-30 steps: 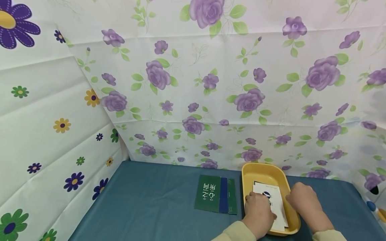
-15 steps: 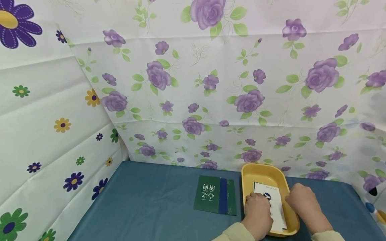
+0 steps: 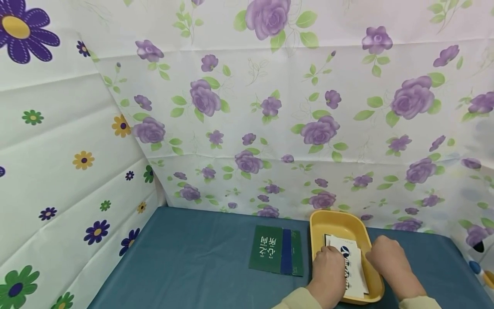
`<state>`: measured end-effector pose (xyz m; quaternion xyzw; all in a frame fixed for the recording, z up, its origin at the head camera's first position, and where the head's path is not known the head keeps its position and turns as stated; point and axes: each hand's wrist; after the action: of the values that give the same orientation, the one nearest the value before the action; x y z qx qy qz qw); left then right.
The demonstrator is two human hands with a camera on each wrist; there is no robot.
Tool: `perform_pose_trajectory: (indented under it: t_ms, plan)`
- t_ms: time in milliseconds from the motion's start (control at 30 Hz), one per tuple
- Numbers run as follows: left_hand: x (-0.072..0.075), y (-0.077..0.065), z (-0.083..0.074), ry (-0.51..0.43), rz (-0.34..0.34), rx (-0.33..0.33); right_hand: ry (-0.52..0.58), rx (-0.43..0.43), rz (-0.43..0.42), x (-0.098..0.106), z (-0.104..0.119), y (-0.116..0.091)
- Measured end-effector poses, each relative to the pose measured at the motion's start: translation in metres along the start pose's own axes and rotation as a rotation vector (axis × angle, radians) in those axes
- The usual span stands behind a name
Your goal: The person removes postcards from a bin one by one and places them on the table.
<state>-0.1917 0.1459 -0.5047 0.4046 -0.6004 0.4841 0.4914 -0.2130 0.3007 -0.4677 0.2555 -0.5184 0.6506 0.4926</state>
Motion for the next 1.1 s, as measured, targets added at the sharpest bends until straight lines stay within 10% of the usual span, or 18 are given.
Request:
perform_pose_trajectory:
  t_ms: [1100]
  plan:
    - [0.018, -0.015, 0.035, -0.657, -0.035, -0.125, 0.008, -0.030, -0.013, -0.002, 0.001, 0.002]
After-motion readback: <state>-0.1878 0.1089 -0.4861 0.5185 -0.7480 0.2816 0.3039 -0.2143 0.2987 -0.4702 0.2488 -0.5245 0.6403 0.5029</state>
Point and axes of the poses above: each hand's wrist, its own y-axis towards the middle knuckle, its own x-axis out of the back of the hand, z = x × y, and after that the axes turned 12 degrees about z, right-handed
